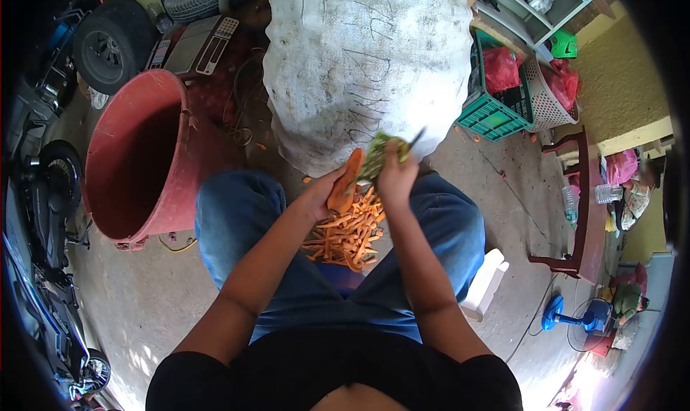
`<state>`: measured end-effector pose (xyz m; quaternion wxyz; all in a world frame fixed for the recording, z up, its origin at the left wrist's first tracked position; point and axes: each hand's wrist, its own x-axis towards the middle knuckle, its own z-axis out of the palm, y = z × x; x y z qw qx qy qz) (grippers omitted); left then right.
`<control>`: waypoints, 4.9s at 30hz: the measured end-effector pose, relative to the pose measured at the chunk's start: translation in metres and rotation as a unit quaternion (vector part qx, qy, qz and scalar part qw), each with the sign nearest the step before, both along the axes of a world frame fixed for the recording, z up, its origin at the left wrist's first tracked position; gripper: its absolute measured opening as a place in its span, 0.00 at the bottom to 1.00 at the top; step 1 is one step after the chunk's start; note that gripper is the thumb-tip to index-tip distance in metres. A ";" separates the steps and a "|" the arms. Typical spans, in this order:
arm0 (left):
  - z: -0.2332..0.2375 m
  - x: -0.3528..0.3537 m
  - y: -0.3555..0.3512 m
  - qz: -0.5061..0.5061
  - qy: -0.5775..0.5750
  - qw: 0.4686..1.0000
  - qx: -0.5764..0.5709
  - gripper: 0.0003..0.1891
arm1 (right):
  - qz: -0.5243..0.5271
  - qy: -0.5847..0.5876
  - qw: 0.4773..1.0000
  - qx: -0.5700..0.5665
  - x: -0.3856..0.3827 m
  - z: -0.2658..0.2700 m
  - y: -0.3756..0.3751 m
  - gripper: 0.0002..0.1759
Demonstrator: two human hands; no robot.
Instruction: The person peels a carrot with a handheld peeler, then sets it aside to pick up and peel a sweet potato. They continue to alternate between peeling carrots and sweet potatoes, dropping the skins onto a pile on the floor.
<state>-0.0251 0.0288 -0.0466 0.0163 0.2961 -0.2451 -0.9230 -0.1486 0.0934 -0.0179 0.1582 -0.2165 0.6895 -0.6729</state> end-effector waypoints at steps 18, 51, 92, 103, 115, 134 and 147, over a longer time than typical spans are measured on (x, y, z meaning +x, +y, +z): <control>0.035 0.014 0.012 -0.122 0.037 0.992 -0.021 0.21 | -0.243 0.119 0.958 0.097 -0.096 -0.027 0.013 0.13; -0.003 -0.004 0.008 0.075 0.013 0.994 0.076 0.20 | 0.024 0.129 0.989 0.074 0.032 -0.004 0.003 0.14; 0.039 0.018 0.006 -0.133 -0.130 0.662 -0.726 0.17 | 0.262 0.182 0.890 0.326 -0.007 -0.009 0.049 0.13; 0.015 0.014 0.008 0.009 0.038 0.998 -0.048 0.22 | 0.084 -0.057 0.989 0.109 -0.027 -0.034 0.035 0.14; -0.004 0.004 0.013 0.014 0.007 0.999 0.029 0.18 | -0.007 -0.095 0.995 -0.014 0.004 -0.015 0.024 0.13; -0.011 0.000 0.026 0.050 -0.080 0.994 0.053 0.19 | 0.061 0.114 0.987 0.093 0.035 -0.011 0.024 0.12; 0.014 0.006 0.037 -0.118 -0.011 0.991 0.065 0.20 | -0.081 0.163 0.972 0.147 -0.024 -0.014 0.021 0.13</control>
